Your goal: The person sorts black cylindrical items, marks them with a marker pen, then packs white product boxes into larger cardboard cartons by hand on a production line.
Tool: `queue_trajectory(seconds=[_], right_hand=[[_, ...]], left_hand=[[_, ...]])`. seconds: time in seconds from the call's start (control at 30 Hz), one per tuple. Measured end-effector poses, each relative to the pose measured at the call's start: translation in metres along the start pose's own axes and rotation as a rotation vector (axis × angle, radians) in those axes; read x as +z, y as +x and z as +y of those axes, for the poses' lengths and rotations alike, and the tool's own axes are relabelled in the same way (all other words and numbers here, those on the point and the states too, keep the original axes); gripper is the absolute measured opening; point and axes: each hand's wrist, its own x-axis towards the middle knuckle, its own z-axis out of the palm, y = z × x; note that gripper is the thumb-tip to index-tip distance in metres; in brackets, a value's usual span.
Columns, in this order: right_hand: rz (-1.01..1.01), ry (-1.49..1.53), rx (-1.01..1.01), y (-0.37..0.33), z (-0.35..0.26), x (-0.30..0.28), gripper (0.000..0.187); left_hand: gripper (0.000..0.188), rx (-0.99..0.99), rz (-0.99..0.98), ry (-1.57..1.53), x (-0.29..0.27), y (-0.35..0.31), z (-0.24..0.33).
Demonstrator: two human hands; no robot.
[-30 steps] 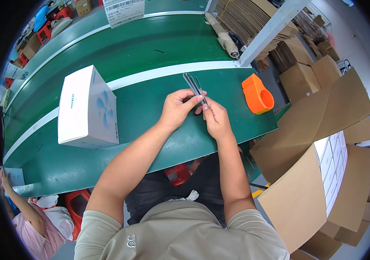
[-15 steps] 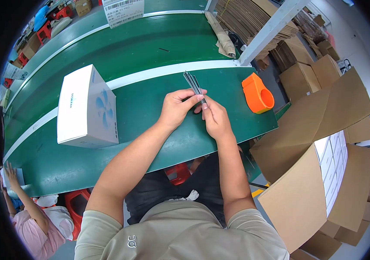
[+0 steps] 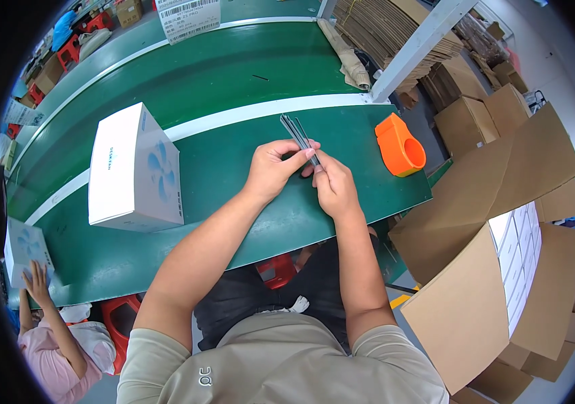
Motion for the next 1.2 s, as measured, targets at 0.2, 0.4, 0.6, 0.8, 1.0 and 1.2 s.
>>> queue_trajectory(seconds=[0.2, 0.4, 0.6, 0.8, 1.0, 1.2], right_hand=[[0.036, 0.033, 0.017, -0.003, -0.005, -0.002, 0.039], [0.127, 0.170, 0.031, 0.003, 0.004, 0.002, 0.031], [0.358, 0.094, -0.047, 0.006, 0.012, 0.006, 0.027], [0.386, 0.092, -0.101, 0.002, 0.010, -0.003, 0.030], [0.241, -0.268, -0.252, 0.007, -0.007, 0.000, 0.030], [0.196, -0.291, -0.140, 0.007, -0.015, 0.006, 0.029]], left_hand=[[0.014, -0.048, 0.000, -0.038, 0.002, -0.001, -0.002], [0.014, -0.024, -0.013, -0.101, 0.000, 0.003, -0.002], [0.014, 0.043, 0.009, 0.041, -0.001, 0.002, -0.008], [0.014, 0.034, 0.009, -0.013, 0.002, 0.002, -0.008], [0.013, -0.026, 0.015, 0.000, -0.001, 0.000, -0.012], [0.014, -0.012, 0.005, -0.092, -0.007, 0.000, -0.013]])
